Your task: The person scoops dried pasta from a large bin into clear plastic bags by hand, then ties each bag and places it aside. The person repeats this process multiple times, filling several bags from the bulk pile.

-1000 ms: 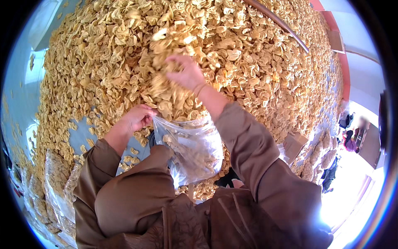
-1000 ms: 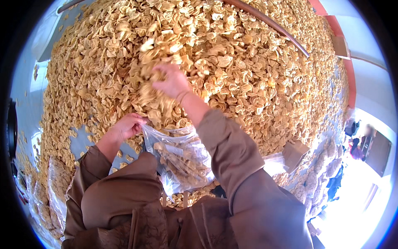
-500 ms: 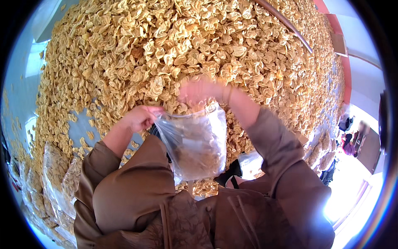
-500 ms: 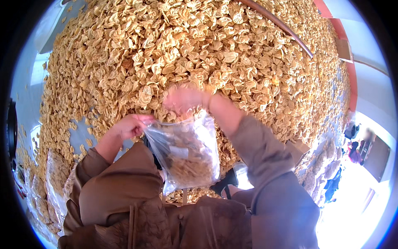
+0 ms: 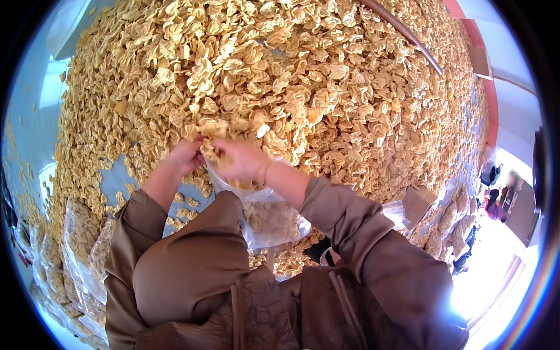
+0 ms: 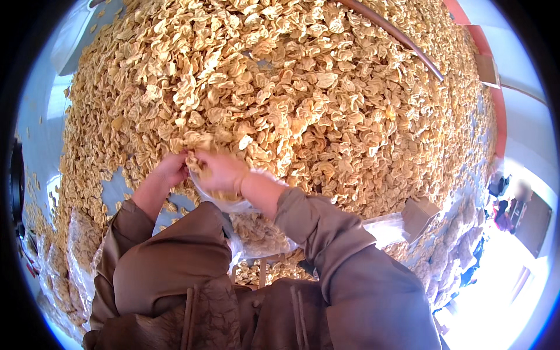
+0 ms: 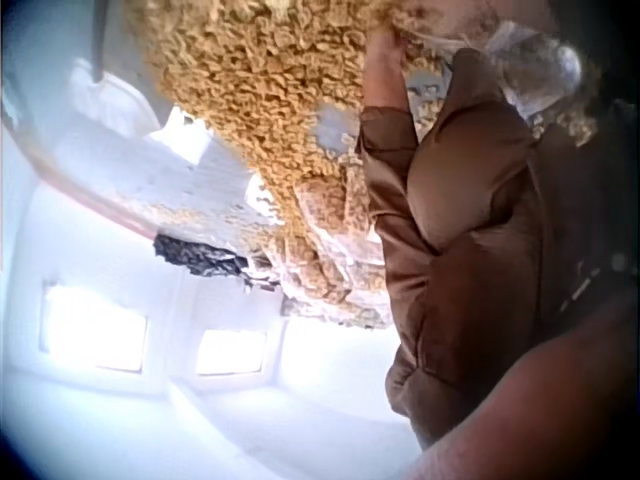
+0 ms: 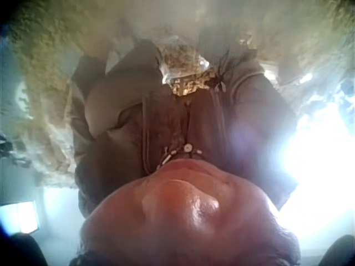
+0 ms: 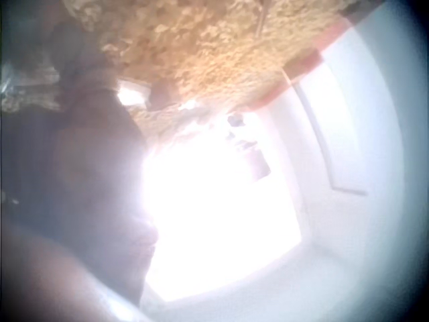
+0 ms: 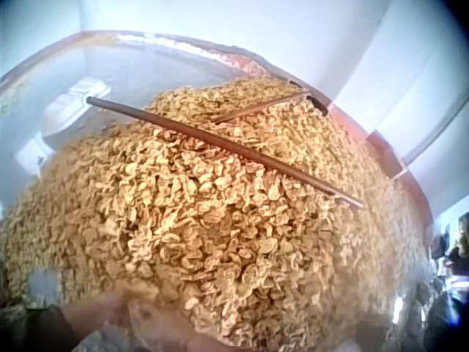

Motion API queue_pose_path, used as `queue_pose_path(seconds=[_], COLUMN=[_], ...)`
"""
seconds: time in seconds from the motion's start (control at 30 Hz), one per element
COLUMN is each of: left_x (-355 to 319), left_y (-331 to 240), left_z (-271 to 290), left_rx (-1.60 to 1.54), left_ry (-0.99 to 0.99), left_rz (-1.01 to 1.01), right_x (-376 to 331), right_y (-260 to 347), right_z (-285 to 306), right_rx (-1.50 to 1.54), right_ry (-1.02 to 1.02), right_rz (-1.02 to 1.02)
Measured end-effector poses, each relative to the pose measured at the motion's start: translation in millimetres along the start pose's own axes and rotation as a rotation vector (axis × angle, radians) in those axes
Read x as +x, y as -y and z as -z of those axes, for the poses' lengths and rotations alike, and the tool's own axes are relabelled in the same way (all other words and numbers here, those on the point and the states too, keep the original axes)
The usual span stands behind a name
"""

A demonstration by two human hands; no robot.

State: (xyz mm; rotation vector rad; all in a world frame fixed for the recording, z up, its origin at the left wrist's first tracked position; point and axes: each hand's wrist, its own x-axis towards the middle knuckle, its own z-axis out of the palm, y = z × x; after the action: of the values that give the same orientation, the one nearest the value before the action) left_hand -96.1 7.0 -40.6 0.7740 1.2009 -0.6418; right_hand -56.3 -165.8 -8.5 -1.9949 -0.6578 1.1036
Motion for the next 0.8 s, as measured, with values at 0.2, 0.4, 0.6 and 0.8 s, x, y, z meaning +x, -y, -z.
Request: queue_pose_path(seconds=[0.2,0.4,0.6,0.8], left_x=[1,-2,27,33], left_y=[0,-10,-13,-6], left_z=[-2,-6,3,14], left_rx=[0.48,0.478,0.252,0.198], left_ry=[0.389,0.349,0.352,0.24], left_rz=[0.076,0.053,0.064,0.052], right_x=[-76,-109,-40,23], right_y=[-26,-61,-95,9], right_z=[-14,123,182,109], right_rx=[-0.406,0.037,0.157,-0.052], right_ry=[0.375,-0.41,-0.916,-0.311], right_rz=[0.108,-0.58,-0.742,-0.413])
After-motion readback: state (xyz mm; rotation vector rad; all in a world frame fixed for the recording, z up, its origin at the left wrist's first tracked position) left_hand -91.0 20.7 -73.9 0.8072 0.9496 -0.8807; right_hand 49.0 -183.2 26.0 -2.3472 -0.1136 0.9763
